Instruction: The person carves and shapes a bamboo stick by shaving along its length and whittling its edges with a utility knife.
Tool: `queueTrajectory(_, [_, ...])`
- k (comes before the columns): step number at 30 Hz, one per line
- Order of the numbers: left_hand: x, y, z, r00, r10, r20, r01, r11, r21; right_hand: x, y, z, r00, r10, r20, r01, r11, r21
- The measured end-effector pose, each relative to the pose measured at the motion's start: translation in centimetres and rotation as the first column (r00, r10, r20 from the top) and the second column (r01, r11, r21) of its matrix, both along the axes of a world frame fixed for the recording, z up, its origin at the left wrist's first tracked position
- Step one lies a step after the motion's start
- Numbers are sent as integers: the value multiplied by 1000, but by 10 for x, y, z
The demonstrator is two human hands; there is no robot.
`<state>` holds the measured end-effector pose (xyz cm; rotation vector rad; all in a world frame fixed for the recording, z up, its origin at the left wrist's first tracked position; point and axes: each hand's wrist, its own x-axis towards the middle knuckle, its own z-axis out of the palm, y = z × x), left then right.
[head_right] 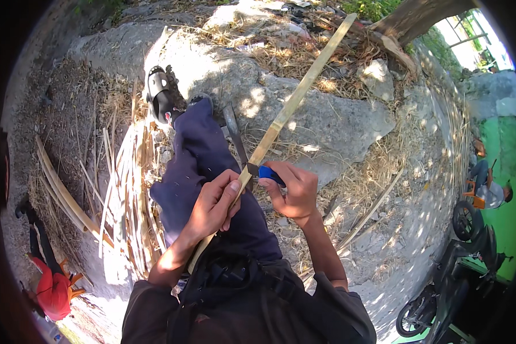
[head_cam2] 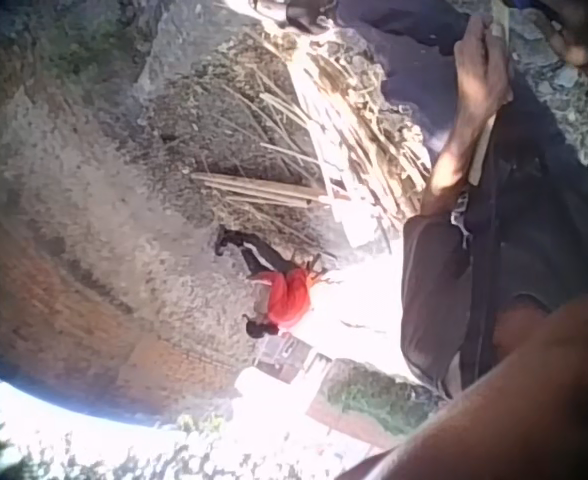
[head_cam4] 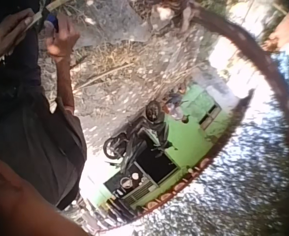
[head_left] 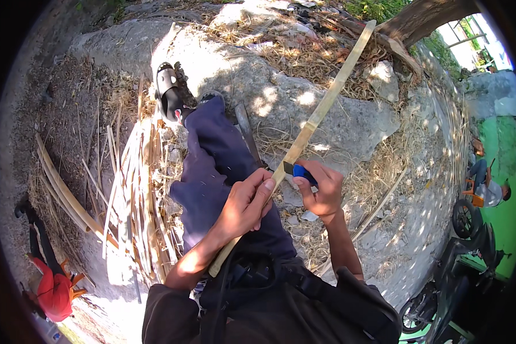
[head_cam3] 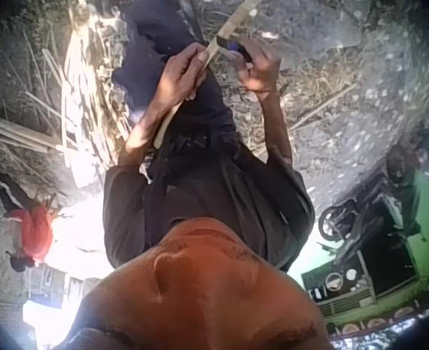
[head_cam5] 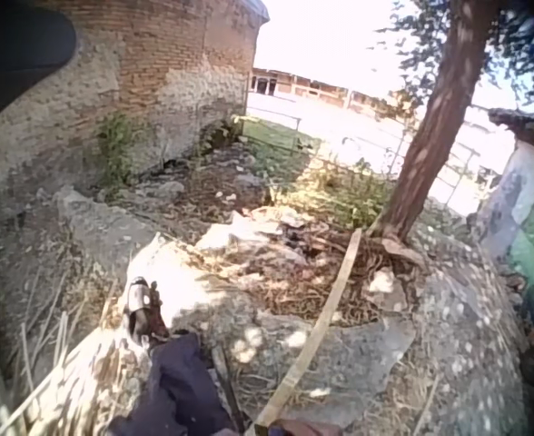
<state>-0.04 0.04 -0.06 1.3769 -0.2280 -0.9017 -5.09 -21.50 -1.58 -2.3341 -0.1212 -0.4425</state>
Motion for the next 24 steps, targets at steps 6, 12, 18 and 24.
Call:
queueTrajectory(6, [-4,5,0,995,-80,65,80,997,8,7,-28,-1,960,-275,-47,278,959,50])
queueTrajectory(12, [0,7,0,995,-74,-74,69,996,-63,4,-7,2,998,-58,13,57,998,39])
queueTrajectory(18, [-1,4,3,998,-59,-22,58,998,-33,2,-5,-1,997,-76,8,76,997,12])
queueTrajectory(24, [-1,6,-4,993,-109,-49,105,992,-76,3,-12,0,998,-42,40,40,998,45])
